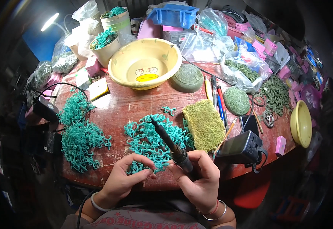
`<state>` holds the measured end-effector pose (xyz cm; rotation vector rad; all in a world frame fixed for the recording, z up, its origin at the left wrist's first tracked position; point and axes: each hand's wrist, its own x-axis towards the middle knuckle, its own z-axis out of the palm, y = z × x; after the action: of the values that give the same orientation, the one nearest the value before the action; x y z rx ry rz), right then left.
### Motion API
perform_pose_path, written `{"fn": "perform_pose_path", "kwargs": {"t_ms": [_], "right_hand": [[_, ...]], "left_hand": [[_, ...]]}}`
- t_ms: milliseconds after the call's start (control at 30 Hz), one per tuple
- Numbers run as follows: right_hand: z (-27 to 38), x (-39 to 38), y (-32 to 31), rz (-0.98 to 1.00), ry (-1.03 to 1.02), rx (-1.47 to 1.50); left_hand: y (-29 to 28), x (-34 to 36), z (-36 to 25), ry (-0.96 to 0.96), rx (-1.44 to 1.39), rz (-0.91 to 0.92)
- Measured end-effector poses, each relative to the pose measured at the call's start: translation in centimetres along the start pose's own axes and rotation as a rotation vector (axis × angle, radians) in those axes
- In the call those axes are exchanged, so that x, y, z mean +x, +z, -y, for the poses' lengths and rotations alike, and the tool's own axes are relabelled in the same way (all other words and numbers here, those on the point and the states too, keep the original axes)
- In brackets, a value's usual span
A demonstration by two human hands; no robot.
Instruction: The person joins small green wax pieces together by melting contact points with a handheld heating tool.
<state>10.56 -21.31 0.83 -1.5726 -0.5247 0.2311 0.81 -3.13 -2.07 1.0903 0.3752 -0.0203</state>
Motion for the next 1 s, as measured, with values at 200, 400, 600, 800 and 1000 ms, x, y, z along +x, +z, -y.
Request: {"fn": "perform_pose_path", "kwargs": {"t_ms": [200, 400, 600, 800, 1000], "right_hand": [[0.1, 0.0, 0.1, 0.001, 0.025, 0.124], [-0.1, 0.0, 0.1, 0.008, 0.054, 0.141], [-0.5, 0.0, 0.0, 0.022, 0.037, 0.111], [-0.8, -0.1, 0.1, -0.018, 0.033, 0.132], [-1.1, -0.2, 0.0, -0.009, 0.011, -0.001]], "left_hand": [[0.0, -0.1, -0.4, -0.019, -0.014, -0.001], [-0.1, -0.2, -0.8, -0.133, -0.096, 0.048], [0.2, -0.4, -1.3, -0.173, -0.067, 0.009], [0.3, -0.4, -1.5, -0.182, -0.061, -0.012], [0.1, -0.3, -1.2, -0.15, -0.054, 0.007]]}}
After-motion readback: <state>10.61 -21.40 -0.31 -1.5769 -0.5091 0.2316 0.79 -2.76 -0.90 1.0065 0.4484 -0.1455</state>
